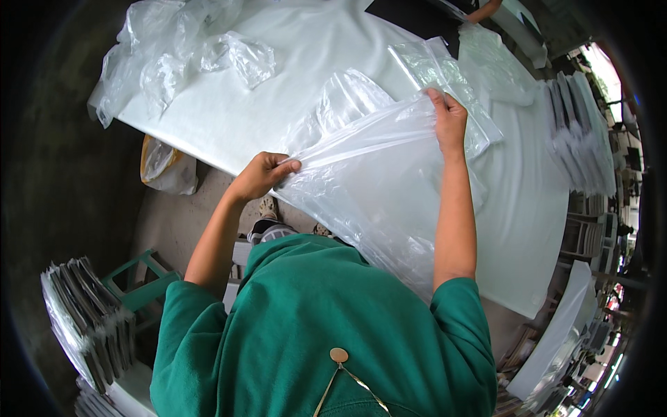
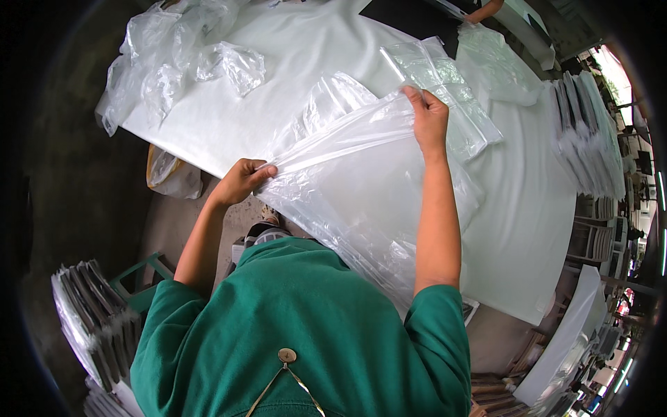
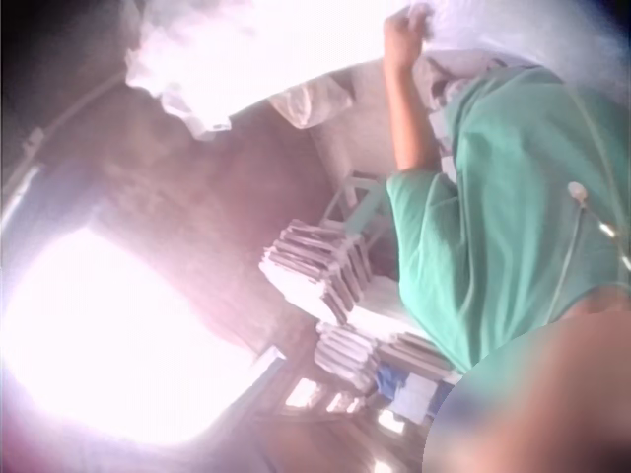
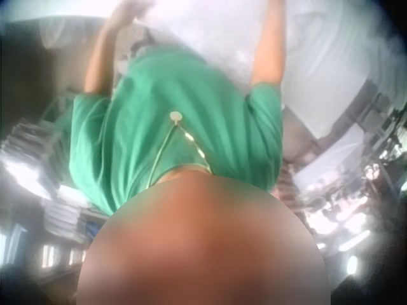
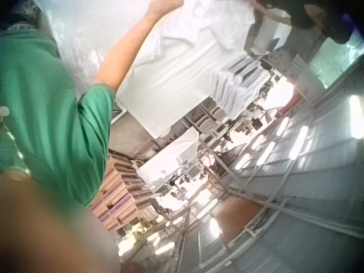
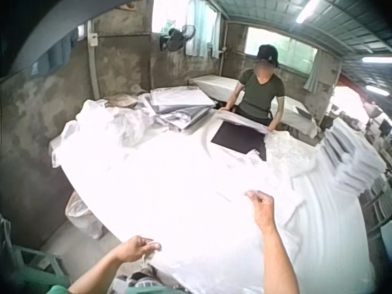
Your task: The person places a flat rectangular item into a clear plastic bag on a table, folds the bag's edges, and smooths it out. The person repeats this process with several items, stacking the wrapped packages on the table.
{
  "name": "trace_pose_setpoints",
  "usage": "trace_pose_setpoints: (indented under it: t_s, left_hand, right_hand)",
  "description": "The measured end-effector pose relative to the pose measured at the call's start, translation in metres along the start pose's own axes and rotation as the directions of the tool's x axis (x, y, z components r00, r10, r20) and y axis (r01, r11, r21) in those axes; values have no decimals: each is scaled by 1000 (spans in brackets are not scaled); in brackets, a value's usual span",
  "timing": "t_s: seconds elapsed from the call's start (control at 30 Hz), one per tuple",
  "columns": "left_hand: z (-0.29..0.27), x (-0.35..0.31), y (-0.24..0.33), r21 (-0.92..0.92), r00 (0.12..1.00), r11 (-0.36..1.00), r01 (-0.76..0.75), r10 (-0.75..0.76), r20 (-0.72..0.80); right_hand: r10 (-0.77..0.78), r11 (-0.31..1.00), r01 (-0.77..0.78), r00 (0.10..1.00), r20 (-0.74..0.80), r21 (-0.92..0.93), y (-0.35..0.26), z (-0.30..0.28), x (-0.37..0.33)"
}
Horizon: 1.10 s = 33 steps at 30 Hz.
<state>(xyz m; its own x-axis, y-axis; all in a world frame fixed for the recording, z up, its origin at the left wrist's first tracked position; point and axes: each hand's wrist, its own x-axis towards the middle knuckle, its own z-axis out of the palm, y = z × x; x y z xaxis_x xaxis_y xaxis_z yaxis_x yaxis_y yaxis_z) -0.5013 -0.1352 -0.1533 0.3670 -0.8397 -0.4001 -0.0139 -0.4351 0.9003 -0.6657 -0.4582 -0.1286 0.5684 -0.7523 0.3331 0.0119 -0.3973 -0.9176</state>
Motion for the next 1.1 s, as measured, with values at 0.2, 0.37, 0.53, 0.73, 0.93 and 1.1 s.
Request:
trace_pose_setpoints:
  t_s: [0.2, 0.37, 0.53, 0.73, 0.93, 1.1]
  left_hand:
    - [8, -14, -27, -86, 986, 990, -112, 100, -132]
    - [10, -25, -44, -243, 990, 967, -80, 48, -136]
    - [9, -33, -54, -307, 978, 947, -91, 27, -206]
    - [14, -46, -63, -355, 954, 925, -139, 28, -299]
    - [31, -65, -91, -358, 966, 930, -84, -13, -259]
    - [30, -69, -105, -397, 948, 916, -59, -74, -310]
  right_hand:
    - [-67, 995, 64, 997, -30, -79, 6, 2, 6]
    - [-40, 998, 35, 994, -106, -42, 14, 1, 17]
    - [-73, 995, 78, 995, 71, -65, 16, 16, 34]
    - [-64, 994, 71, 994, 90, -78, 36, 35, 37]
    - [-188, 962, 225, 957, 222, -157, 41, 70, 43]
    - [-115, 944, 202, 943, 313, -261, 48, 107, 45]
